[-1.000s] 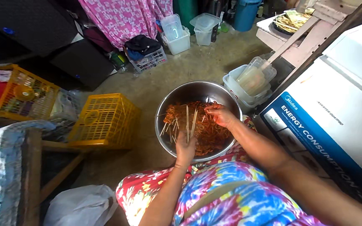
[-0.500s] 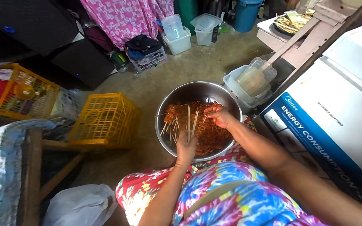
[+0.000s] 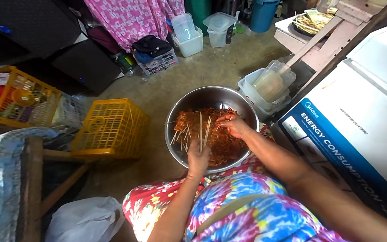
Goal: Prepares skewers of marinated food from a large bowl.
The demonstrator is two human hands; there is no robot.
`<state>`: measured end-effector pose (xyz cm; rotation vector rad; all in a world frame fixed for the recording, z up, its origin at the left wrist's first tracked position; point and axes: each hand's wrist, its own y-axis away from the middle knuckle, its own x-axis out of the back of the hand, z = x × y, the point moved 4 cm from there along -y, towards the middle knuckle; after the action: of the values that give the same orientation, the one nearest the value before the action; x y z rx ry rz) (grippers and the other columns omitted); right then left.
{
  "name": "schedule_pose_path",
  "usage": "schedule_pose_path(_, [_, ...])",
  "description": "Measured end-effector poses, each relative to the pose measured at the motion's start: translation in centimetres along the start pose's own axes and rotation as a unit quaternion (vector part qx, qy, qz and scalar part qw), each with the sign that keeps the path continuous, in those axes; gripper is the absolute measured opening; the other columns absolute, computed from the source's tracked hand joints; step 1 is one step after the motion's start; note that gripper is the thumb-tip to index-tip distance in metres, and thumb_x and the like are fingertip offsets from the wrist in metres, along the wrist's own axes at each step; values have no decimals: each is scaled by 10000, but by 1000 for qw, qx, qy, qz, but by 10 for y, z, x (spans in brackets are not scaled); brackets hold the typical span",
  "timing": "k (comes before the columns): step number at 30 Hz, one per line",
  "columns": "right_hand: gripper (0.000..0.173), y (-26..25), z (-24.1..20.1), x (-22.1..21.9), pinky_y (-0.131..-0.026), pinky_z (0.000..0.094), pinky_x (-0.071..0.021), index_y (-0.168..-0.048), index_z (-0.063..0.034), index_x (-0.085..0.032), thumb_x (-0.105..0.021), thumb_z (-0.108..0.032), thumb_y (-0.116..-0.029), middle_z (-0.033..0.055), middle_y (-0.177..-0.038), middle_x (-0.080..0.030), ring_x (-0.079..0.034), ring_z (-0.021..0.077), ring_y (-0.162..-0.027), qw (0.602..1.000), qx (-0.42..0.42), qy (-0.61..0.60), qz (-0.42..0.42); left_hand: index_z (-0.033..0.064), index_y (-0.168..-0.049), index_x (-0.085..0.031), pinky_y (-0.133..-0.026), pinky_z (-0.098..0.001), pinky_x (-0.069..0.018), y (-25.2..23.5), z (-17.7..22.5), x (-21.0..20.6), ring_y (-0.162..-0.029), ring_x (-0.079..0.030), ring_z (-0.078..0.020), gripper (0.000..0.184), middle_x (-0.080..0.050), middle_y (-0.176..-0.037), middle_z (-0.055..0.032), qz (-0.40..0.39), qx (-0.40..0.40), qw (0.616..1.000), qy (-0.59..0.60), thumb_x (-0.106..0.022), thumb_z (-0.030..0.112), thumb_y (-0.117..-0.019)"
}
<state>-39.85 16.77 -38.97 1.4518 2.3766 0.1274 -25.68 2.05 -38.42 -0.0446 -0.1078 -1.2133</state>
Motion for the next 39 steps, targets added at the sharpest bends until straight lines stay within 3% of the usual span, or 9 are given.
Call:
schedule_pose_path(5, [115, 1, -1, -1, -697, 305, -575, -1082, 25, -652, -612, 31, -975, 80, -904, -694, -666, 143, -752, 1000, 5, -17, 15, -49, -1182, -535, -542, -239, -560, 0, -1, 0, -593, -648, -96, 267, -654, -752, -31, 9, -8, 1000, 3, -550, -30, -916])
schedule_pose_path(9, [105, 2, 0, -1, -650, 259, -533, -1079, 6, -652, -596, 7, -991, 49, -888, -669, -617, 100, -709, 999, -34, -17, 13, -50, -1190, -526, -543, -240, -561, 0, 1, 0, -593, -648, -97, 279, -655, -758, -30, 14, -4, 1000, 10, -547, -35, -912])
schedule_pose_path(19, [113, 5, 5, -4, -679, 285, -547, -1115, -15, -600, -568, -88, -1035, 48, -900, -650, -625, 114, -727, 994, -97, -52, -14, -46, -1177, -530, -534, -231, -553, 1, 2, -1, -588, -644, -90, 267, -656, -759, -25, 17, -7, 1000, 11, -556, -37, -912])
schedule_pose_path(22, [181, 6, 8, -6, -732, 320, -571, -1190, -6, -575, -567, -106, -1038, 75, -994, -644, -644, 142, -798, 990, -134, -41, -31, -44, -1175, -529, -530, -229, -551, 1, 1, -1, -587, -644, -91, 269, -659, -762, -27, 15, -9, 1000, 13, -553, -42, -907])
schedule_pose_path(28, [95, 4, 14, -7, -735, 280, -537, -1063, -17, -647, -631, -84, -998, 48, -958, -664, -623, 96, -796, 985, -129, 56, -100, -47, -1177, -527, -533, -233, -555, 1, 1, 0, -593, -649, -97, 268, -657, -762, -32, 19, -4, 1000, 24, -551, -49, -910])
schedule_pose_path(31, [98, 6, 9, -7, -784, 313, -572, -1021, 22, -654, -644, 44, -927, 49, -915, -681, -654, 118, -803, 982, -92, 80, -146, -47, -1182, -515, -522, -235, -550, 1, 0, 3, -587, -648, -96, 267, -653, -745, -26, 53, -8, 998, 39, -540, -47, -916])
schedule_pose_path(34, [165, 2, 10, 1, -786, 321, -546, -1048, 41, -641, -647, 85, -889, 69, -926, -656, -620, 131, -804, 987, -94, 84, -103, -49, -1191, -497, -518, -243, -556, 0, -2, 6, -581, -650, -109, 273, -646, -741, -41, 79, 5, 995, 58, -530, -64, -920])
schedule_pose_path(37, [230, -2, 9, 9, -725, 304, -542, -1176, 31, -610, -595, 49, -948, 84, -964, -657, -623, 142, -780, 994, -104, 22, -24, -47, -1200, -497, -519, -244, -558, 0, -2, 6, -581, -650, -110, 283, -649, -750, -43, 75, 12, 995, 58, -527, -67, -919])
schedule_pose_path(39, [200, -2, 5, 8, -713, 323, -574, -1160, 20, -580, -555, 58, -965, 86, -941, -654, -650, 160, -758, 995, -88, -55, 14, -43, -1195, -502, -522, -245, -557, 0, -1, 4, -587, -649, -112, 269, -649, -762, -44, 54, 12, 997, 56, -525, -63, -927])
